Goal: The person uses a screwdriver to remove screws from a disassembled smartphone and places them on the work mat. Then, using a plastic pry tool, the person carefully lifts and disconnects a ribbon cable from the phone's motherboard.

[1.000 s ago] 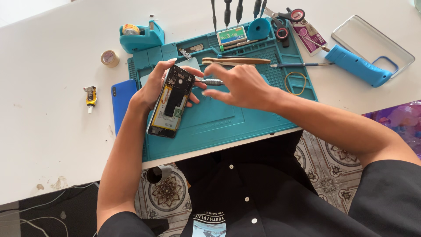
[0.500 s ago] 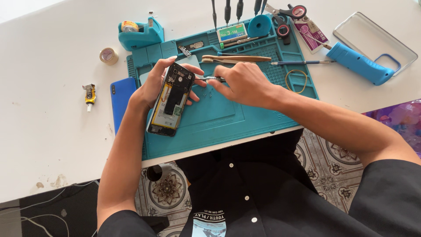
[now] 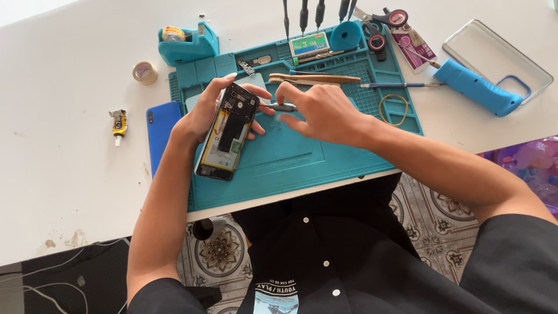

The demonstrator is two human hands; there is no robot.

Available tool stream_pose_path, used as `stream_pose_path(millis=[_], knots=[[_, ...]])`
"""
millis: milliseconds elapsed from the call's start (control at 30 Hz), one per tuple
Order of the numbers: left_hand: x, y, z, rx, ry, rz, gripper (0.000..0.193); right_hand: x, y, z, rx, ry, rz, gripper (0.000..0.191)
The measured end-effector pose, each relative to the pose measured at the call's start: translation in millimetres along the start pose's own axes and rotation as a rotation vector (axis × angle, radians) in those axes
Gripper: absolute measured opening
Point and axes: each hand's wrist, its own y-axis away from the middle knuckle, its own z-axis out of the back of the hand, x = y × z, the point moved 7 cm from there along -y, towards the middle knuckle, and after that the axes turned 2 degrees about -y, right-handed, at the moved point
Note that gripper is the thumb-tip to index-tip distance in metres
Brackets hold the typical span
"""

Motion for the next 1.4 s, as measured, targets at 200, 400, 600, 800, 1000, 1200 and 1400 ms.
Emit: stream_pose_path(millis=[200,400,600,800,1000,1200,1400], knots=[[-1.6,0.8,-2.0,0.014,0.004,0.003,0.081,-16.1,1.8,-4.6,-0.02,-0.001,-0.119,0.026],[-2.9,2.1,-1.7,-0.012,-0.008,0.004,0.079,-12.1,1.3,-2.9,0.019,0.006,-0.1,0.046],[-2.6,1.6,-1.7,-0.019,0.003,-0.002,0.08,-6.8,1.5,2.8,-0.022,-0.01,-0.073,0.043],[-1.6,1.5,0.4,-0.054,-0.03,0.009,0.08,-19.4,1.9,-1.4,0.034,-0.024,-0.23,0.037],[-2.4,1.2,-0.7,-0.05,-0.023,0.001,0.079,-15.0,2.9,1.4,-0.006,-0.028,-0.165,0.046],[-2.2,1.4,-2.0,-0.037,0.006,0.007,0.078,-14.4,4.2,-0.1,0.072,-0.103,-0.136,0.055],[-2.0,1.0,-1.5,-0.046,-0.02,0.005,0.078,-12.0,1.9,4.0,0.053,-0.089,-0.096,0.059]])
